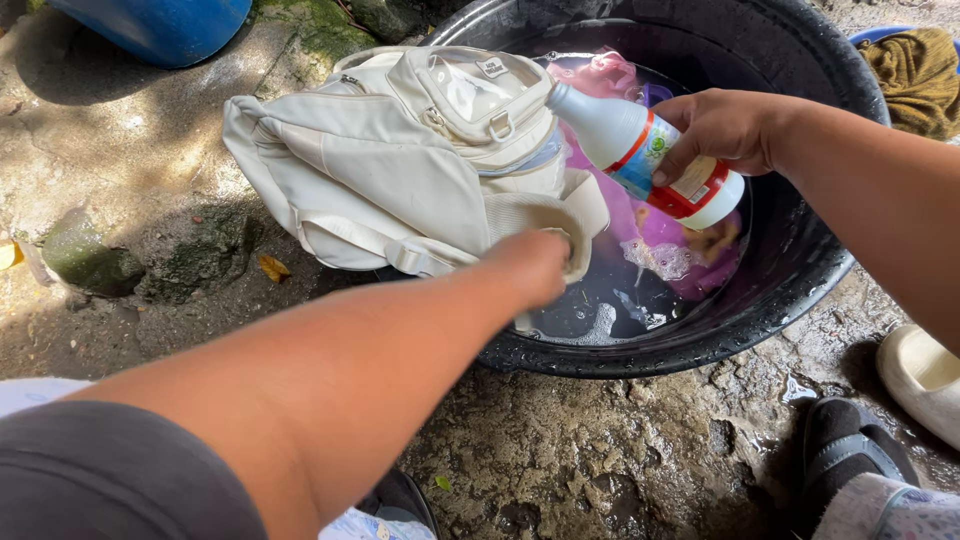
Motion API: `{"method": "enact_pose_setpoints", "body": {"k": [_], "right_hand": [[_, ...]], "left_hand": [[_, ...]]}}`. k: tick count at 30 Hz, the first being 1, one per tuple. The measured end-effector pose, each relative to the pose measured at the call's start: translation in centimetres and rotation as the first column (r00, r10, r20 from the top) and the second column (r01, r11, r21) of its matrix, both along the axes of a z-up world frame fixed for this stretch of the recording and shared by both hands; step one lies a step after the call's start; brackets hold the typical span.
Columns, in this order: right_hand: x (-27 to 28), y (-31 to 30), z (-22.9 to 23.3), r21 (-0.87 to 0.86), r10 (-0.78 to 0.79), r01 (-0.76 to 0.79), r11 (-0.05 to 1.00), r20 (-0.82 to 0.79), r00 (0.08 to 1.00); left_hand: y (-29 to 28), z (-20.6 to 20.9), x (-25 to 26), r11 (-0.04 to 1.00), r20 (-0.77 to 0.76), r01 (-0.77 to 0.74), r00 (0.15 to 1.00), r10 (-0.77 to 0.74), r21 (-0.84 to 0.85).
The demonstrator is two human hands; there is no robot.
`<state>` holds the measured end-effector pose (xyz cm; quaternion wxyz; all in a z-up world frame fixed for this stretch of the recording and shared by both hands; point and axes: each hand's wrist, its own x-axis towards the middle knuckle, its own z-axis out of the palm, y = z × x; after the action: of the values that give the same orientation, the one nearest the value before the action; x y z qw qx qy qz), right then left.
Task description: The person washes a backpack in a basin, using a brush to scrub the fabric and pouring cleaning liquid from a bottle onto the bag.
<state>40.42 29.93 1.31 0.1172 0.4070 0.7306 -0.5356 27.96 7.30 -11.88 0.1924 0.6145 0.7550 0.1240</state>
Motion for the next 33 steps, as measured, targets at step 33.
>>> {"method": "enact_pose_setpoints", "body": {"k": [33], "right_hand": [[-15.0, -9.5, 6.6, 0.803, 0.462, -0.443, 0.399, 0.241, 0.854]], "left_hand": [[-11.3, 14.8, -24.3, 0.53, 0.348, -0.701, 0.403, 0.847, -0.478]]}}
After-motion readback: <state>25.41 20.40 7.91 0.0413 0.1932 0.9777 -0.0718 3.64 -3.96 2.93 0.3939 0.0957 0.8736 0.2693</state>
